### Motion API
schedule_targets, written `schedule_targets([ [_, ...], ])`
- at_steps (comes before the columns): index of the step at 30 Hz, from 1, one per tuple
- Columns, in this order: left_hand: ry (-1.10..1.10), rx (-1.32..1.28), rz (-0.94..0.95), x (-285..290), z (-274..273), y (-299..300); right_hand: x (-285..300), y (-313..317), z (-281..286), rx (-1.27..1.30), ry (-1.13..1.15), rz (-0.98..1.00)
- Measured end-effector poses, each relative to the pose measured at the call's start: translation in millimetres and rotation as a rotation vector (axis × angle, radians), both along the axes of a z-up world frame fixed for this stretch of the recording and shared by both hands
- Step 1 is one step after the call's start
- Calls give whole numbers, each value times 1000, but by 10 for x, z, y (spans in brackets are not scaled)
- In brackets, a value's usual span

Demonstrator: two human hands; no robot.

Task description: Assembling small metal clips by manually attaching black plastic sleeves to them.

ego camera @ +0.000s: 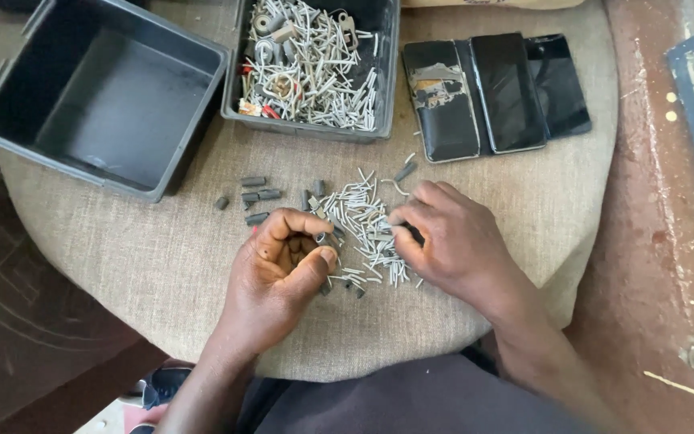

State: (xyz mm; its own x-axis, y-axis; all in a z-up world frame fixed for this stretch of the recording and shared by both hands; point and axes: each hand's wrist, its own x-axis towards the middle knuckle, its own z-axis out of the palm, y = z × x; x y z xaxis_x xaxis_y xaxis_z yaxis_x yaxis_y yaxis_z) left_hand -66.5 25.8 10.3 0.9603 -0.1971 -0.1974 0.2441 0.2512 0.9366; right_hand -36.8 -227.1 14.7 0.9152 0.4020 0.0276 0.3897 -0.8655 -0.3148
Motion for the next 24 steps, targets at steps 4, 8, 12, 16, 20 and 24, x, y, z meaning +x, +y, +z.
schedule_targets([
  [4, -10, 39, -1, -5, 68, -30, -40, -99, -12, 57, -33, 7],
  [8, 6, 50, 1, -23, 71, -23, -135, -246, -62, 52, -19, -127],
  [12, -30, 117, -6, -25, 95, -51, -180, -333, 31, 138, 92, -228],
  [16, -62, 93, -5, 17, 111, -100, -158, -430, 120, 175, 105, -252],
  [20, -57, 104, -28, 11, 126, -103, -175, -448, 108, 207, 87, -185],
  [24, -65, 60, -32, -2, 93, -114, -156, -403, -28, 141, -80, 6],
])
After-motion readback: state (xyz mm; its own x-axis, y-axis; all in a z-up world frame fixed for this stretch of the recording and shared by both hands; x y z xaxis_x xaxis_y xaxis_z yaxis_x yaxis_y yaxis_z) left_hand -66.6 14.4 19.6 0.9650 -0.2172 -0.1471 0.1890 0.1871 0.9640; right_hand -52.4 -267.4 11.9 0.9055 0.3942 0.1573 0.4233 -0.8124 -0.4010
